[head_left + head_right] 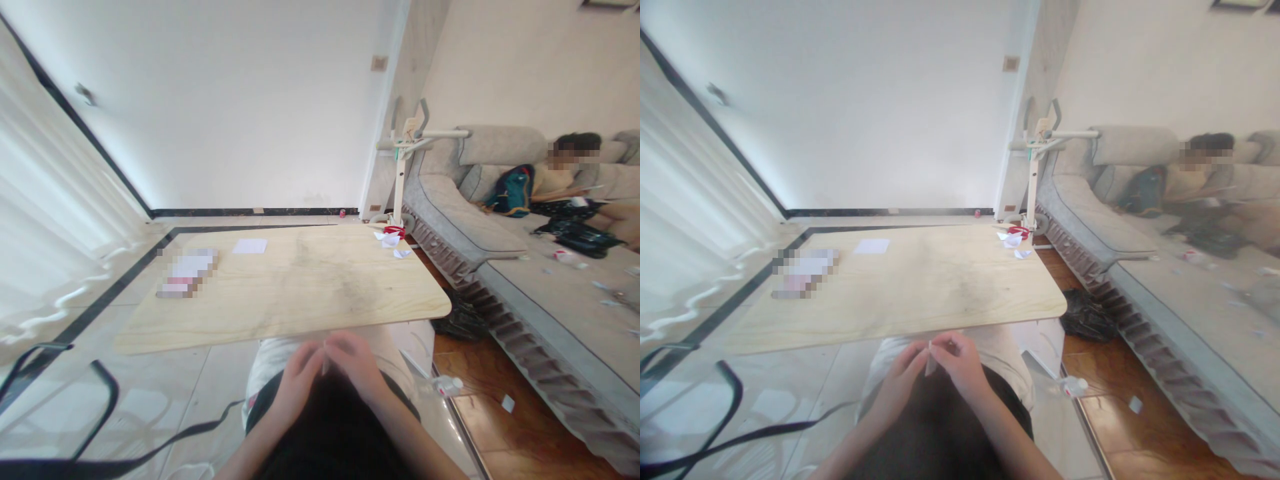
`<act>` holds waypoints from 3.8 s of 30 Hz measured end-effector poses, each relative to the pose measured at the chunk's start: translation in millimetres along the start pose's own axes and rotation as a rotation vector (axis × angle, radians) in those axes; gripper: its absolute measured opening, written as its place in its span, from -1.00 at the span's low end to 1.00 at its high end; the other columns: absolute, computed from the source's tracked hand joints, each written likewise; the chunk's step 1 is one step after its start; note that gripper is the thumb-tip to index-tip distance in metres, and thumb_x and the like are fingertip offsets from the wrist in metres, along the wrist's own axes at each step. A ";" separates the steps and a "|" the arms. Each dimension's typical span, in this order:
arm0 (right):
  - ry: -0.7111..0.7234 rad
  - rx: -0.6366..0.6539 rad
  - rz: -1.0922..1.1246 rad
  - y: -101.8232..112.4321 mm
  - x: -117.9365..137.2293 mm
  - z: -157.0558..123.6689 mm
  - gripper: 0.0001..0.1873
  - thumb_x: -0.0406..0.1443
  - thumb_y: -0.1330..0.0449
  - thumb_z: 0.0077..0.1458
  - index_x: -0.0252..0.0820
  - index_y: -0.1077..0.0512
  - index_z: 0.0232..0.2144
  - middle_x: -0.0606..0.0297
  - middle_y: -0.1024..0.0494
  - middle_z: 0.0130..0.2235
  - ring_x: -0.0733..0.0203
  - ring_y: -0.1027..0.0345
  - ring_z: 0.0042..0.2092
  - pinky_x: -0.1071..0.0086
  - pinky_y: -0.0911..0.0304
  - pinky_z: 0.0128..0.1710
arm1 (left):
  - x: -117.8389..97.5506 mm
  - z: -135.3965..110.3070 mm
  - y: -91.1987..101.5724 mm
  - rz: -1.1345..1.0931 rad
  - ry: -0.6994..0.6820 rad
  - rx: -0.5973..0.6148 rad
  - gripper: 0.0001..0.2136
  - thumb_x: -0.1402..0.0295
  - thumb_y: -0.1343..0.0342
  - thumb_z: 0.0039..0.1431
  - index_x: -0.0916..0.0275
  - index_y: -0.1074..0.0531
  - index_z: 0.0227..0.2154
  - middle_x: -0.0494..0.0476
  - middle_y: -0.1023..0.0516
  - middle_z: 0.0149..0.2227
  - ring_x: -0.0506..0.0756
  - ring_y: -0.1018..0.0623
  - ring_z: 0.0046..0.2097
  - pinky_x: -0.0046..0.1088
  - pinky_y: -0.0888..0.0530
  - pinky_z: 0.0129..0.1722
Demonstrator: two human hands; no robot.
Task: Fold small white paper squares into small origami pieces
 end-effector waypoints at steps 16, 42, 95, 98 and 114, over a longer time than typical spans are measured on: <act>0.000 -0.025 -0.022 2.1 -3.8 1.9 -0.76 -0.14 -0.32 -0.08 -0.21 -0.50 -0.44 0.31 -0.53 -0.49 0.25 -0.36 -0.46 0.36 -0.28 -0.42 | 0.8 1.0 -0.1 0.025 -0.011 -0.018 -0.76 0.23 -0.03 0.21 0.25 -0.52 -0.39 0.06 -0.53 -0.42 0.09 -0.47 -0.32 -0.46 -0.38 -0.26; -0.039 -0.017 -0.010 2.5 -7.8 2.2 -0.76 -0.15 -0.31 -0.07 -0.22 -0.46 -0.46 0.38 -0.46 -0.57 0.33 -0.25 -0.56 0.42 -0.17 -0.54 | -5.9 4.0 2.3 0.042 0.020 0.048 -0.73 0.19 -0.06 0.16 0.24 -0.59 -0.32 0.10 -0.63 -0.31 0.16 -0.55 -0.23 -0.41 -0.44 -0.19; 0.005 0.092 -0.174 7.7 1.6 3.8 -0.87 -0.25 -0.20 -0.01 -0.21 -0.43 -0.49 0.35 -0.45 -0.49 0.26 -0.28 -0.43 0.37 -0.19 -0.39 | 2.2 1.4 3.0 -0.080 0.120 0.059 -0.81 0.22 -0.10 0.10 0.24 -0.41 -0.48 -0.01 -0.43 -0.56 0.03 -0.44 -0.46 -0.47 -0.39 -0.41; 0.003 0.085 -0.154 7.7 3.0 3.2 -0.86 -0.24 -0.20 -0.01 -0.21 -0.42 -0.50 0.36 -0.43 -0.51 0.28 -0.27 -0.44 0.38 -0.18 -0.39 | -0.7 0.8 2.0 -0.029 0.113 0.087 -0.82 0.25 -0.09 0.10 0.26 -0.45 -0.47 0.00 -0.43 -0.59 0.03 -0.44 -0.48 -0.48 -0.37 -0.41; 0.022 0.097 -0.183 6.9 5.1 1.7 -0.88 -0.24 -0.20 0.01 -0.19 -0.43 -0.48 0.37 -0.44 -0.49 0.27 -0.27 -0.42 0.39 -0.18 -0.39 | 2.8 0.7 0.7 0.034 0.155 0.072 -0.79 0.18 -0.12 0.07 0.24 -0.47 -0.45 0.03 -0.49 -0.57 0.07 -0.48 -0.48 -0.47 -0.37 -0.46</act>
Point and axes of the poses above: each hand's wrist, its own z-axis towards the middle knuckle, its own y-axis out of the back of the hand, x = y × z, the point moved 4 cm from there along z, towards the middle knuckle
